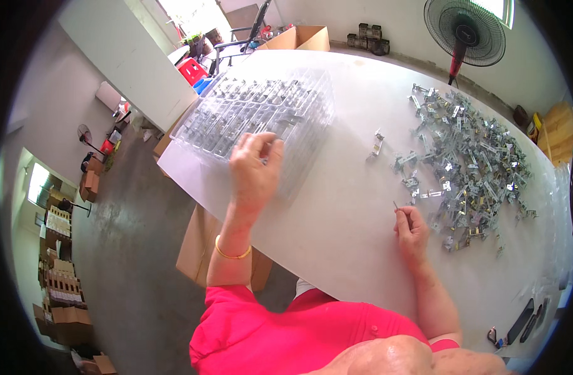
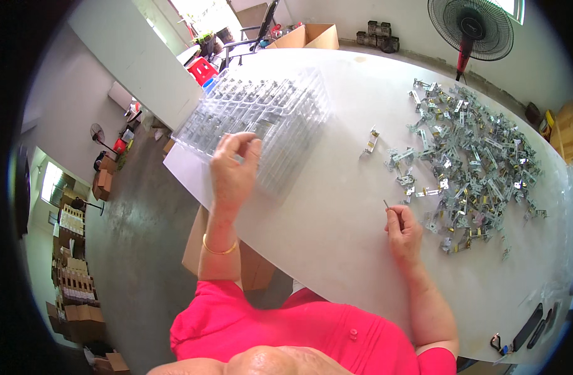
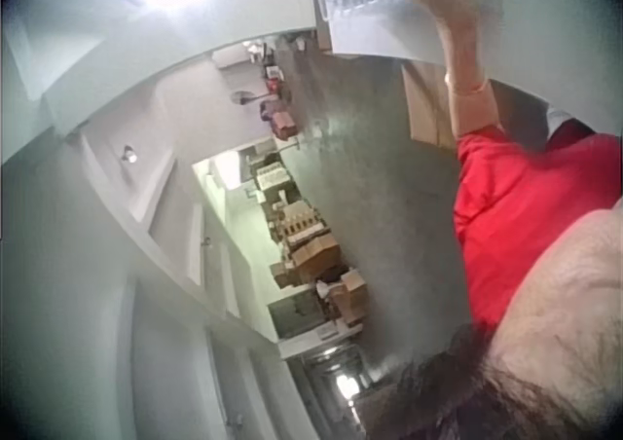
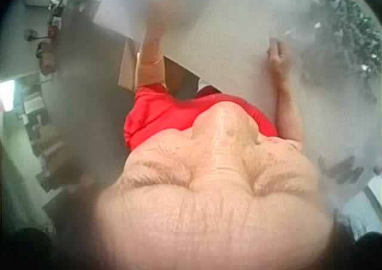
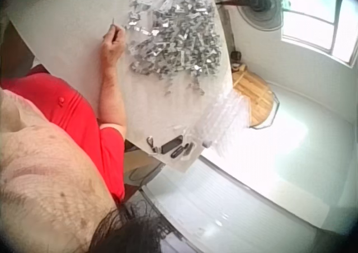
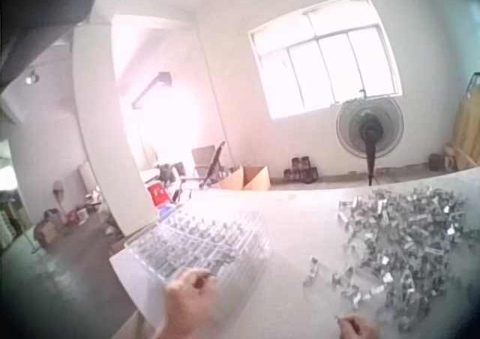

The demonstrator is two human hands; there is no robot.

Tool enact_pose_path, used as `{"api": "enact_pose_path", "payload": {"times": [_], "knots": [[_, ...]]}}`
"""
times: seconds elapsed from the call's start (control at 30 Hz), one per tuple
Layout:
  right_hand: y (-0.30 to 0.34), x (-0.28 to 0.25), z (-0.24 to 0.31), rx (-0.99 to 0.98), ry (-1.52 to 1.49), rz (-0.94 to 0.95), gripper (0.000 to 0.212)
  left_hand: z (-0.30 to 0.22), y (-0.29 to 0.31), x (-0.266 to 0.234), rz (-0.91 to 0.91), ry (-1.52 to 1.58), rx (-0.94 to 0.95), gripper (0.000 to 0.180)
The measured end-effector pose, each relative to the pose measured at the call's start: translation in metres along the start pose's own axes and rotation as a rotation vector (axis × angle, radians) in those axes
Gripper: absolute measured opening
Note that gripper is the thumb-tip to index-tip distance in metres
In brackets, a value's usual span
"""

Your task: The person assembles metal components by hand using a small pin and places them into a plastic organizer. The person then takes plastic trays from a stack, sets them on the table, and assembles more metal components.

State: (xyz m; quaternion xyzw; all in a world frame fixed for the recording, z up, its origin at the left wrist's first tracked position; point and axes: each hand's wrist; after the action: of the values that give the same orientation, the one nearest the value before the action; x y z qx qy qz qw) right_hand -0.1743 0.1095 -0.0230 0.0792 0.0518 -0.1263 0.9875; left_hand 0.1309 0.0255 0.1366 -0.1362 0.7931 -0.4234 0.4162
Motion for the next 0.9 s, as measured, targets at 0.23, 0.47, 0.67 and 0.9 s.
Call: {"api": "enact_pose_path", "payload": {"times": [0.23,0.47,0.67,0.9], "knots": [[-0.002,-0.001,-0.004,-0.018,-0.001,0.013,0.008,0.031,-0.009,-0.010,0.096,-0.004,-0.194,0.015],[-0.001,-0.001,-0.003,-0.049,0.032,-0.007,0.008,0.038,-0.015,-0.005,0.255,-0.095,-0.147,0.019],[0.002,0.000,0.000,-0.042,0.051,-0.006,0.007,0.039,-0.018,0.001,0.324,-0.176,-0.101,0.022],[0.004,-0.001,0.007,-0.017,0.058,-0.013,0.008,0.029,-0.017,0.008,0.288,-0.236,-0.021,0.015]]}}
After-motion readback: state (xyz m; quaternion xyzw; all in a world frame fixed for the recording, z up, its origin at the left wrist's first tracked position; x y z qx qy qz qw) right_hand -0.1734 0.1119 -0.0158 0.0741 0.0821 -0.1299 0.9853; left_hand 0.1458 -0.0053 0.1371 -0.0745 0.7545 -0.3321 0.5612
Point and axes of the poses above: each hand's wrist, its own y-axis away from the middle knuckle, its own x-axis out of the palm, z = x × y, and after that the axes turned 12 degrees about x, right-handed
